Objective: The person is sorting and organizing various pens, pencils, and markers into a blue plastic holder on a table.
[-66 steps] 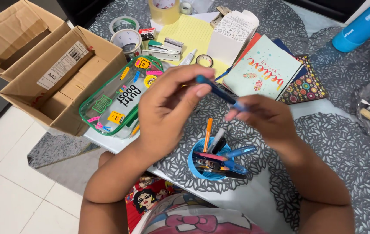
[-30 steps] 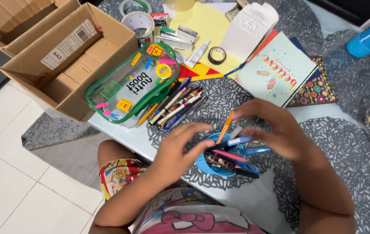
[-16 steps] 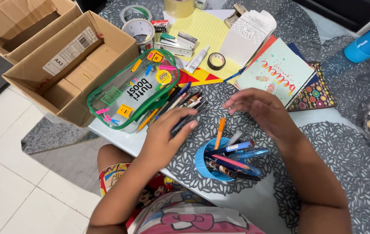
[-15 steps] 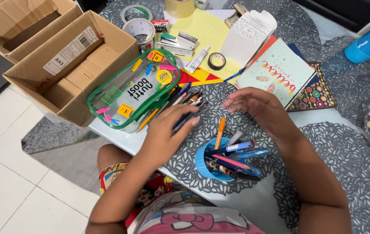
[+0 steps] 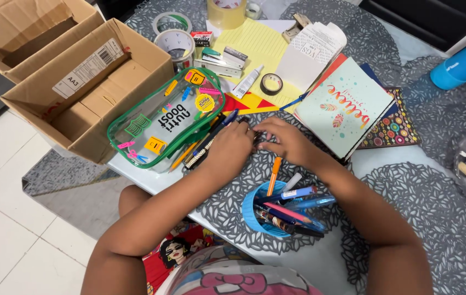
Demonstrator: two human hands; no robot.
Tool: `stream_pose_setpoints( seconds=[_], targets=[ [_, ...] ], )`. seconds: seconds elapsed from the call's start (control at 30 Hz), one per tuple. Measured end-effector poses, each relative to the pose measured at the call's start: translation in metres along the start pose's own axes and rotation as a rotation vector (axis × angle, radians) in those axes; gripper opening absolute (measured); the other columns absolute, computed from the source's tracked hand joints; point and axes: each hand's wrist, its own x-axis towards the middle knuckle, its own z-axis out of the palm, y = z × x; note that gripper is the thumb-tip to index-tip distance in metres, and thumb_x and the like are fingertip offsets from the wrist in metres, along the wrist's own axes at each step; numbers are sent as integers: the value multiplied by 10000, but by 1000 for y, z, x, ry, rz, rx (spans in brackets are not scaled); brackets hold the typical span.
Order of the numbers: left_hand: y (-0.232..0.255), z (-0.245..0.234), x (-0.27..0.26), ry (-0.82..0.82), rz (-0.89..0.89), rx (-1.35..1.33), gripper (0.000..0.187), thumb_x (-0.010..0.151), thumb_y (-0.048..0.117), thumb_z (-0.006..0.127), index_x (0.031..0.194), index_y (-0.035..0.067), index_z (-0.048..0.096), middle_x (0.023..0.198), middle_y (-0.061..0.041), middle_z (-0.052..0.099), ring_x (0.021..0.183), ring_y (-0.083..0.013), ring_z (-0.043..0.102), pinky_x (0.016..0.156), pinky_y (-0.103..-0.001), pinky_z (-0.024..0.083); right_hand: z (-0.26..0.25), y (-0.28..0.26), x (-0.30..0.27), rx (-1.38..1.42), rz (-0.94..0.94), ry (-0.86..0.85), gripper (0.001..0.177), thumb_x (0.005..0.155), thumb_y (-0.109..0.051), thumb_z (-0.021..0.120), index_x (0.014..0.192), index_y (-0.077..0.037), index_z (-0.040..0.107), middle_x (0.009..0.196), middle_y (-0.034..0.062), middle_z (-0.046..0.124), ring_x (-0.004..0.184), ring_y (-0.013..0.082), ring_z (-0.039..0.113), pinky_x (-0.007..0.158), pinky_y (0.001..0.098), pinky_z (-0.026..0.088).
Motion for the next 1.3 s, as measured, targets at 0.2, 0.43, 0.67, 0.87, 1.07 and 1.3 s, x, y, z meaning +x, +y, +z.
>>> stream_pose_setpoints(
  seconds=[0.2,0.43,0.67,0.87,1.07,1.3],
  targets=[
    [6,-14,3,-15,-70,-73,247,785,187,762,898,-25,704,979,-198,664,983,-368,644,819,-460,522,-2,14,1,67,-13,-26,252,916,-127,753,1143,-47,680,1103,59,628,918,142,603,800,280,493],
    [25,-77,36,101,-175,-354,195,885,211,754,969,37,732,932,-187,678,924,-374,651,809,-480,512,-49,-3,5,637,72,42,192,1010,-75,640,1180,10,613,1067,117,723,975,167,700,900,303,565],
    [97,-172,34,396,119,-457,256,1007,203,722,1155,23,615,1033,-149,657,1024,-349,639,906,-453,510,-103,-176,-47,380,-336,348,154,1113,6,658,1231,75,585,1185,158,699,1120,212,709,1067,338,587],
    [116,-178,-16,410,166,-602,247,1045,158,736,1217,38,604,1061,-100,655,1008,-274,656,904,-363,520,-75,-206,-84,51,-329,457,202,998,4,729,1168,34,624,1100,160,692,1003,219,738,876,304,640],
    [102,-120,-61,315,92,-608,269,978,193,762,1176,71,627,1125,-85,677,1054,-300,642,950,-414,482,-41,-168,-98,410,-87,106,269,905,-19,758,1152,22,660,1171,135,697,1133,234,708,960,363,621],
    [85,-99,-78,336,-29,-498,200,902,245,771,1075,152,735,1065,4,731,1026,-225,595,960,-383,363,-51,-160,-95,-166,-372,86,374,806,-92,807,1156,-42,684,1213,111,698,1175,272,693,1005,357,565]
  ],
)
